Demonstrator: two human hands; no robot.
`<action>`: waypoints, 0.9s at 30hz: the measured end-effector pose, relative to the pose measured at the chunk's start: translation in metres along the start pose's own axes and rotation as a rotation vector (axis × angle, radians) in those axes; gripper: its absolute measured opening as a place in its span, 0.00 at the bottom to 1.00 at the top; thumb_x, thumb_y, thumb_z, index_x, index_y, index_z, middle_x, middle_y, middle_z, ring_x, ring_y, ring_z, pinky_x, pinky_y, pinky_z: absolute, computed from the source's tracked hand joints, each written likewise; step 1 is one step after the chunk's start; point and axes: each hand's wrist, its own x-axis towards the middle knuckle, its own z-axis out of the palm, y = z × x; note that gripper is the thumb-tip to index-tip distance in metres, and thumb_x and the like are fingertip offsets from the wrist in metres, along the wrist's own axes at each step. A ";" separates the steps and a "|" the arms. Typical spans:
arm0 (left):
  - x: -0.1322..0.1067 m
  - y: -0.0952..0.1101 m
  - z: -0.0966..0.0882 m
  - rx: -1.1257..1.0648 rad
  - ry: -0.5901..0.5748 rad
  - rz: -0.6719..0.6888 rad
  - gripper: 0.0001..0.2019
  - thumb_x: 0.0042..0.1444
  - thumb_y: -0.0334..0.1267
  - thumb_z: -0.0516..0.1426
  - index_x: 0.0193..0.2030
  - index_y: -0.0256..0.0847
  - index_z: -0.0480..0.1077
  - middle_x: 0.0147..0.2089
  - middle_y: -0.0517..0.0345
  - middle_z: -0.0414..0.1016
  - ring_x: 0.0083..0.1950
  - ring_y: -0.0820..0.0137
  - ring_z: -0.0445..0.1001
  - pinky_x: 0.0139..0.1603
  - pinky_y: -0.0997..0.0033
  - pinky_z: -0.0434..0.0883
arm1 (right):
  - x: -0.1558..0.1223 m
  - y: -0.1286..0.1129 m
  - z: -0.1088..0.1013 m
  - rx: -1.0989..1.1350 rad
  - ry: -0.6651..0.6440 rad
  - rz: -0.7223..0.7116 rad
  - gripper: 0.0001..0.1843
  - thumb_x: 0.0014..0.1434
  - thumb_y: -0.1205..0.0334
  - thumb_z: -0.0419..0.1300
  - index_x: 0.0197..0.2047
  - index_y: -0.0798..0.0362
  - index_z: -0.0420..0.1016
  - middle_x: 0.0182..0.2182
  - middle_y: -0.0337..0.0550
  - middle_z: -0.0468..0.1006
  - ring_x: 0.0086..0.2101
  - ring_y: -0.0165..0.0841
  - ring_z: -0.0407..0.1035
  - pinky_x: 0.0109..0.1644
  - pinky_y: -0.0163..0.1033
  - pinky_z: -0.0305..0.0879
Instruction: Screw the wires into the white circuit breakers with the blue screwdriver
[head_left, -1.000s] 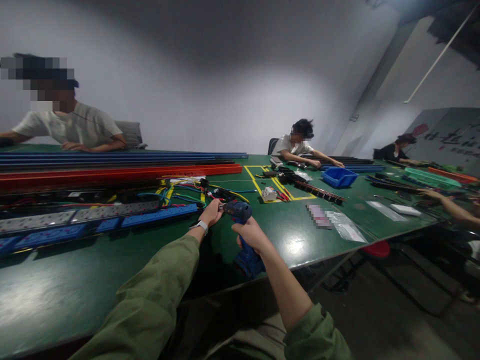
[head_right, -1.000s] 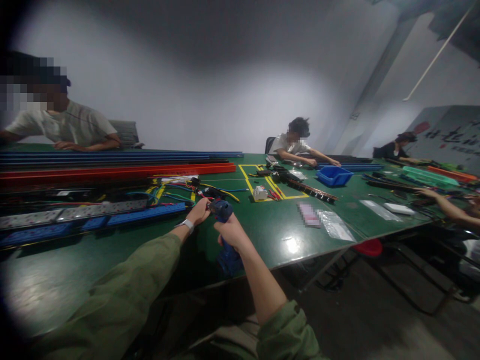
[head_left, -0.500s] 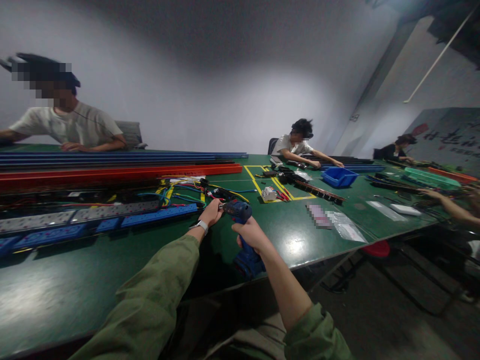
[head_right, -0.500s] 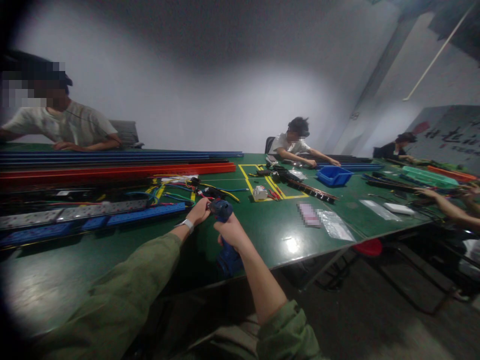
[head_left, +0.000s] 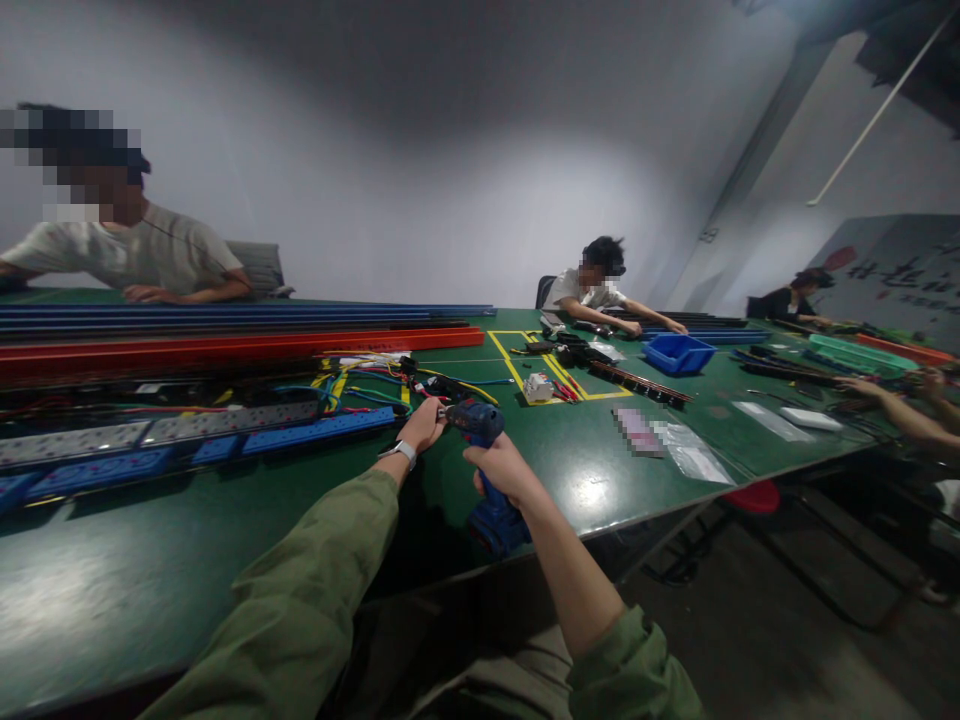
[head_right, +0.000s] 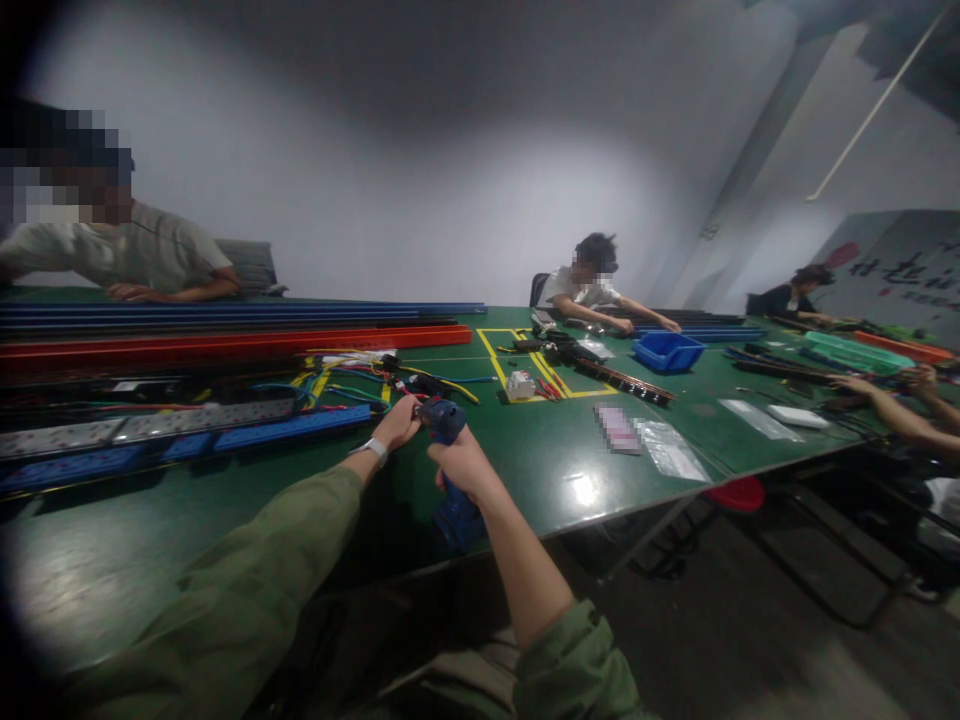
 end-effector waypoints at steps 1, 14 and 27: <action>0.000 -0.001 0.000 -0.004 0.000 0.000 0.08 0.58 0.33 0.59 0.44 0.42 0.67 0.44 0.50 0.73 0.45 0.61 0.72 0.50 0.59 0.70 | 0.000 0.000 0.000 0.000 -0.004 -0.005 0.14 0.55 0.68 0.60 0.45 0.51 0.66 0.17 0.25 0.64 0.13 0.28 0.62 0.18 0.31 0.58; 0.000 -0.002 0.000 -0.004 0.002 0.015 0.09 0.57 0.33 0.59 0.45 0.41 0.68 0.43 0.51 0.73 0.43 0.62 0.72 0.48 0.61 0.71 | -0.001 -0.002 0.000 -0.019 -0.013 0.004 0.15 0.57 0.69 0.60 0.48 0.51 0.67 0.17 0.26 0.65 0.13 0.28 0.62 0.18 0.31 0.58; 0.000 0.003 -0.003 -0.014 0.006 0.017 0.09 0.56 0.31 0.60 0.43 0.40 0.69 0.43 0.49 0.74 0.44 0.60 0.73 0.49 0.58 0.71 | 0.000 -0.002 -0.001 -0.019 -0.015 0.000 0.14 0.56 0.69 0.60 0.46 0.51 0.67 0.17 0.26 0.65 0.13 0.28 0.62 0.17 0.31 0.57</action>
